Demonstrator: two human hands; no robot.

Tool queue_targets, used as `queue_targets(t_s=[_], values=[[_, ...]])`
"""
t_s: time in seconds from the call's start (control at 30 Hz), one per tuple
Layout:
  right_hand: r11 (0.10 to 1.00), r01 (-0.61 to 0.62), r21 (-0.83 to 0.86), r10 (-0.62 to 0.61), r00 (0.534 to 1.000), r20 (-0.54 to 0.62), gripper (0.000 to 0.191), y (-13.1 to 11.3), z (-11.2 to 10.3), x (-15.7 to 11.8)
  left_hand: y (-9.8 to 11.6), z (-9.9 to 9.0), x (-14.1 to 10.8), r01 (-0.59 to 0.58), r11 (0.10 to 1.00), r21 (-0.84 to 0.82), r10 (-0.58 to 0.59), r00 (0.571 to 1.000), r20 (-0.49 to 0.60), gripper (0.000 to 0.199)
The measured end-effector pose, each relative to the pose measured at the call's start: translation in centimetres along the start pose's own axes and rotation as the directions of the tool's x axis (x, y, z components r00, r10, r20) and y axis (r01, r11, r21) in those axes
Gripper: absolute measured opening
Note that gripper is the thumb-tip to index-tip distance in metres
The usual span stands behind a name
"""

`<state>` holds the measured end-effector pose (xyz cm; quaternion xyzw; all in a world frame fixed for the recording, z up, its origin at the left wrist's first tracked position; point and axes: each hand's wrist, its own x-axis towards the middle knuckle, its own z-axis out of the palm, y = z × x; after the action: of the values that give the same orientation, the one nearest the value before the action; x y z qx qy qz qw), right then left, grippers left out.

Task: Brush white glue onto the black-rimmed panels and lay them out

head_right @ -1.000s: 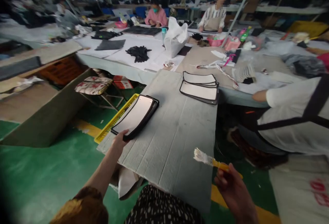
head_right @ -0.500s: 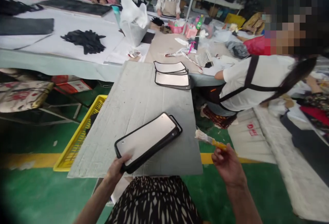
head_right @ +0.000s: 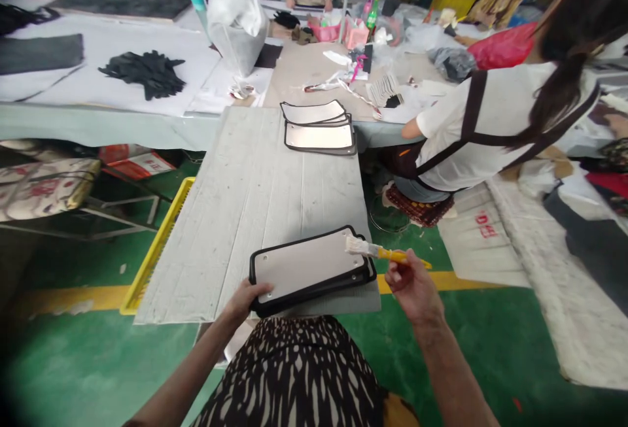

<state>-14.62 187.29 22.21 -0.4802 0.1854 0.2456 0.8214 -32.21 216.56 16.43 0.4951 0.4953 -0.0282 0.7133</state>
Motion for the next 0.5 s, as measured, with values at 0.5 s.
queue_targets(t_s=[0.5], values=[[0.987, -0.119, -0.105, 0.131, 0.984, 0.117, 0.037, 3.7, 2.9, 0.9, 0.2, -0.8, -3.0, -0.18, 0.752, 0.635, 0.469, 0.823, -0.322, 0.02]])
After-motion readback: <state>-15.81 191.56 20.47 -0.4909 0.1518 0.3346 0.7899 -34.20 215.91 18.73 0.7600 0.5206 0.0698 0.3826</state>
